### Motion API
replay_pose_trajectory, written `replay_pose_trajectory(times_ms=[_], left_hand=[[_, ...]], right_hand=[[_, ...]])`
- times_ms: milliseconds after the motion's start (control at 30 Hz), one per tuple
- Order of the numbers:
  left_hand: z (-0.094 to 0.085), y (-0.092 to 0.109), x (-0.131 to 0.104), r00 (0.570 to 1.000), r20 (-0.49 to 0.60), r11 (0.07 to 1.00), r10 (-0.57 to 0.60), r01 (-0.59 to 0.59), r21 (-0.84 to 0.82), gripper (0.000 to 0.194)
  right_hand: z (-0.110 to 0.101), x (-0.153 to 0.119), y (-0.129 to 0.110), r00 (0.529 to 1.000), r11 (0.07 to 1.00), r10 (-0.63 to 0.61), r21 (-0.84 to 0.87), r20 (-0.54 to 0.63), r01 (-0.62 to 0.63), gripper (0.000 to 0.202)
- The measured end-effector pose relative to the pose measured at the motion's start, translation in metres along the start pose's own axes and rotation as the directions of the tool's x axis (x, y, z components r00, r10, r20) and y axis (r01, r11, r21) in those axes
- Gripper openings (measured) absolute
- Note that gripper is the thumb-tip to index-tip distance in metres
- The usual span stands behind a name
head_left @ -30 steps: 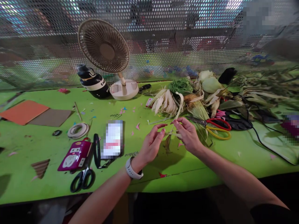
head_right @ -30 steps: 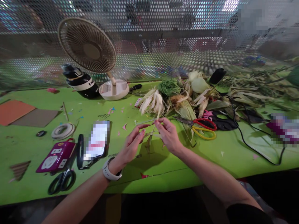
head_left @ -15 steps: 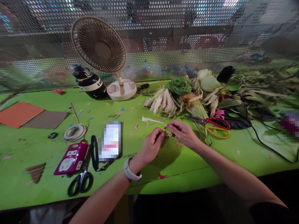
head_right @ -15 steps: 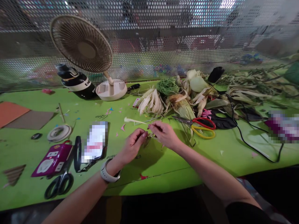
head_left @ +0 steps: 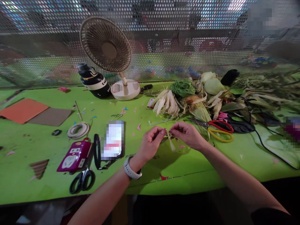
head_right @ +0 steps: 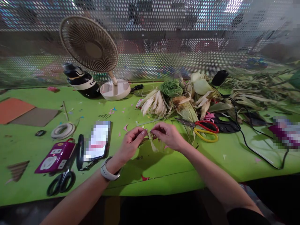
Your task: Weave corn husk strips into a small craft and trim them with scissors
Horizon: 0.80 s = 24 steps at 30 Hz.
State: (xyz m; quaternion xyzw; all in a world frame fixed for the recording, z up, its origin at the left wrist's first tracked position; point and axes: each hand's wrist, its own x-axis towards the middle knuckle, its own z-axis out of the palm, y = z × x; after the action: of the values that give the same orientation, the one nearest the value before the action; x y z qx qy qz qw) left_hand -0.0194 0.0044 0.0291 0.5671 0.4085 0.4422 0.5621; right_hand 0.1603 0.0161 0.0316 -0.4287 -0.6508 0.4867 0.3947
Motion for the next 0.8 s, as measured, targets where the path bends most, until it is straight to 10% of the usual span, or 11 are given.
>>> replay_pose_trajectory(times_ms=[800], left_hand=[[-0.001,-0.003,0.005,0.998,-0.033,0.995,-0.06,0.056,-0.088,0.028]], right_hand=[[-0.001,-0.003,-0.003,0.984,0.897,-0.172,-0.406,0.05,0.177,0.015]])
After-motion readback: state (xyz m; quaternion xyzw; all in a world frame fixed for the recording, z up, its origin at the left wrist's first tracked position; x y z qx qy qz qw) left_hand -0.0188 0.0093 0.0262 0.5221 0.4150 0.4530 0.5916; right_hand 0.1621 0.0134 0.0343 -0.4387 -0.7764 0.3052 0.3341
